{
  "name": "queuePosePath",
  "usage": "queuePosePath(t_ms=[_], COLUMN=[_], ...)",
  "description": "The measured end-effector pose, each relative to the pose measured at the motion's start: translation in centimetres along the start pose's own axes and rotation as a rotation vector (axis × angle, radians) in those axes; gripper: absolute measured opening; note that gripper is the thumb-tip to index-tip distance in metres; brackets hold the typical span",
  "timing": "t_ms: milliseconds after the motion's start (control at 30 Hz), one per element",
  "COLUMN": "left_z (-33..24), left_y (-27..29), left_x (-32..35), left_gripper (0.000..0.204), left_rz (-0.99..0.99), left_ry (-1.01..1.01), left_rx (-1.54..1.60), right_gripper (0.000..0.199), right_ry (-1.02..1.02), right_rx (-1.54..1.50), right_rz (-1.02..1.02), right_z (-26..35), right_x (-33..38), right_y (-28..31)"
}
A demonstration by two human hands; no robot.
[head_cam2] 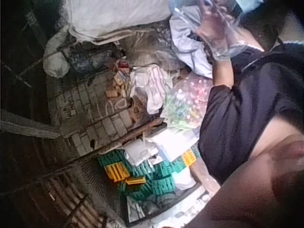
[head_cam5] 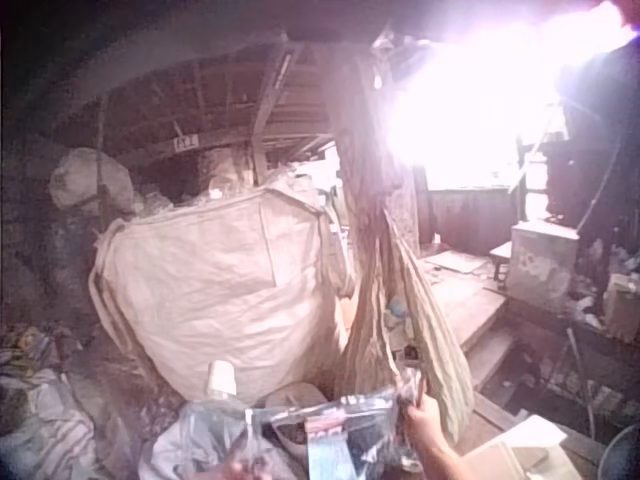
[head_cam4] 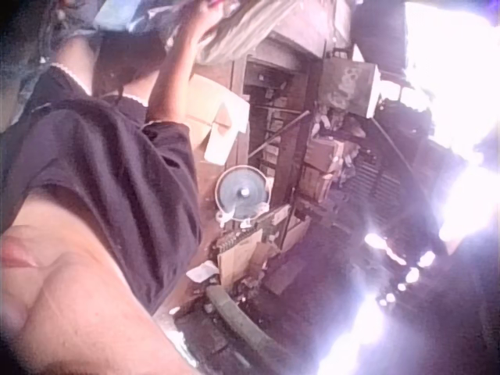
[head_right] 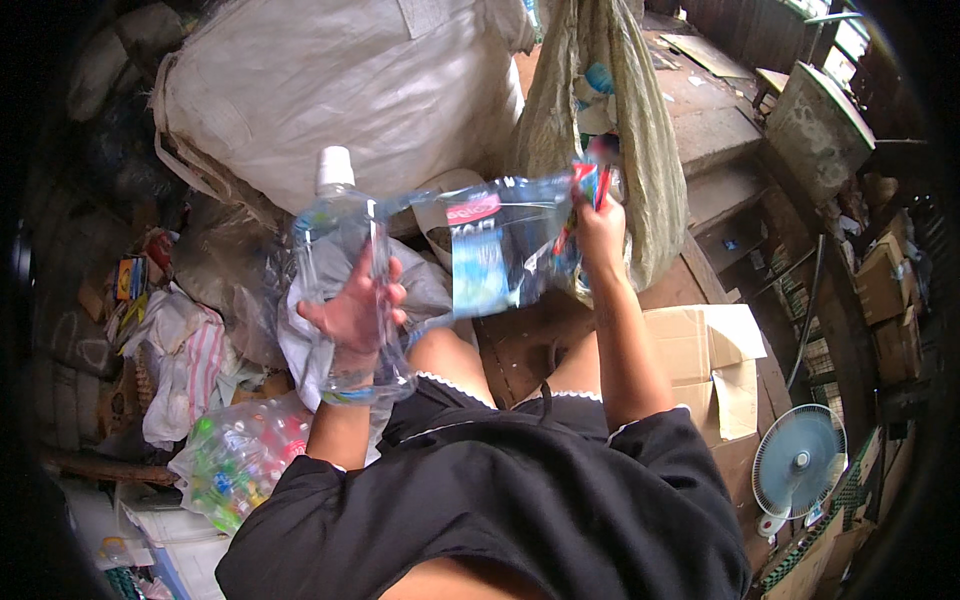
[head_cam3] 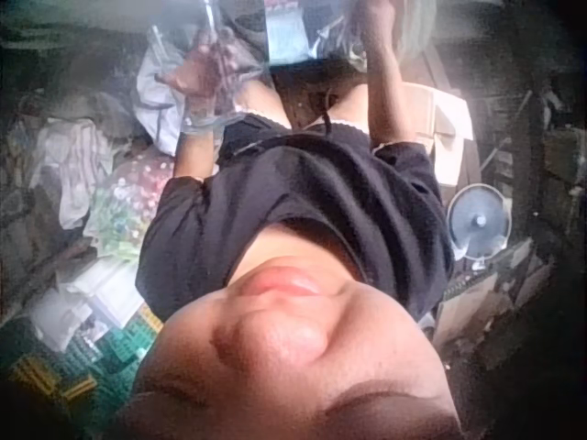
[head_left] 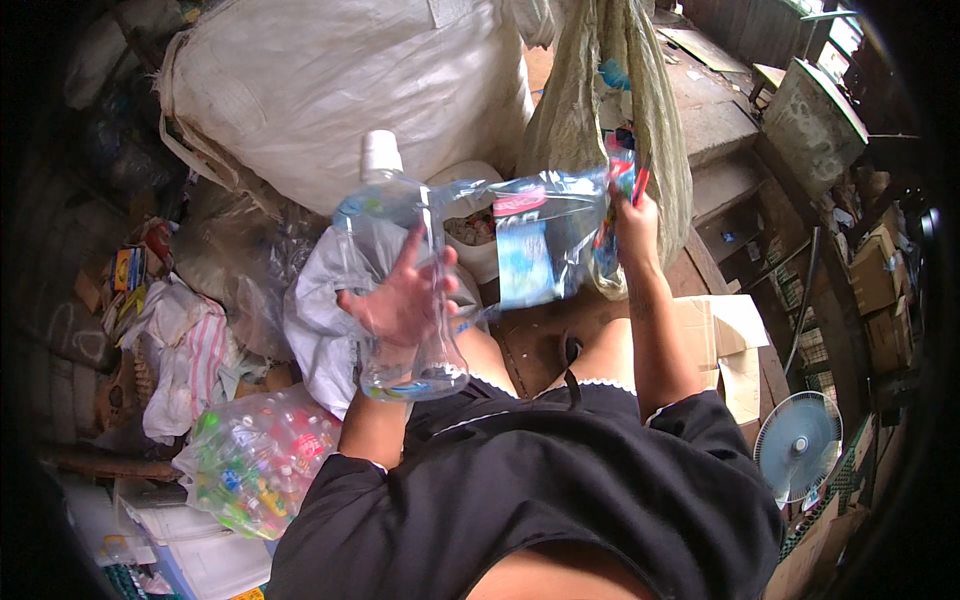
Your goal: The person sits among large bags of plastic bottles and uses a red utility knife to peel off labels from several bottles one by one. After removing each label, the person places the bottle into a large white sack.
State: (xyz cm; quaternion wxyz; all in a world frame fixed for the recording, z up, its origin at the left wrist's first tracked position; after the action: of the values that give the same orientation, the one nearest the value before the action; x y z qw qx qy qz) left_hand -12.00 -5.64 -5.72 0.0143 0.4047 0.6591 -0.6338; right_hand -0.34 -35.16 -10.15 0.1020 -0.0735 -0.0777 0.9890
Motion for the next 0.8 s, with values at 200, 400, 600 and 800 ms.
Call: queuePosePath(t_ms=[200,400,600,800], left_z=[-1.4,1.3,3.3,7.3], left_y=[-1.3,-1.1,-2.2,-2.3], left_x=[-1.6,0.1,-0.2,-1.2], left_gripper=[0.115,0.131,0.131,0.134], left_rz=[0.144,0.041,0.2,0.106], left_ry=[0.114,0.374,0.426,0.547], left_rx=[0.16,-0.225,-0.095,-0.091], right_gripper=[0.016,0.021,0.012,0.038], right_ry=[0.003,0.077,0.066,-0.099], right_rx=[-0.097,-0.032,0.587,0.665], right_rz=[-0.036,-0.055,-0.011,0.12], right_z=[-1.6,-0.1,-3.8,-10.1], right_x=[4.9,2.1,3.0,4.2], right_y=[0.6,2.9,1.6,-2.7])
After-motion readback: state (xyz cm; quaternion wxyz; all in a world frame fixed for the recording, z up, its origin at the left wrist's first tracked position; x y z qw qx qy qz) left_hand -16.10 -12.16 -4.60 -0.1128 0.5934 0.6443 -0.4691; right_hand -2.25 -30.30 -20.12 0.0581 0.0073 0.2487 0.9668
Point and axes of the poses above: each hand's wrist, its own x-axis away from the middle knuckle, its own y-axis out of the back of the hand, z = x × y, the point moved 3 cm from there along -x, towards the middle knuckle, and after that the axes turned 3 degrees about x, right-handed, at the moved point
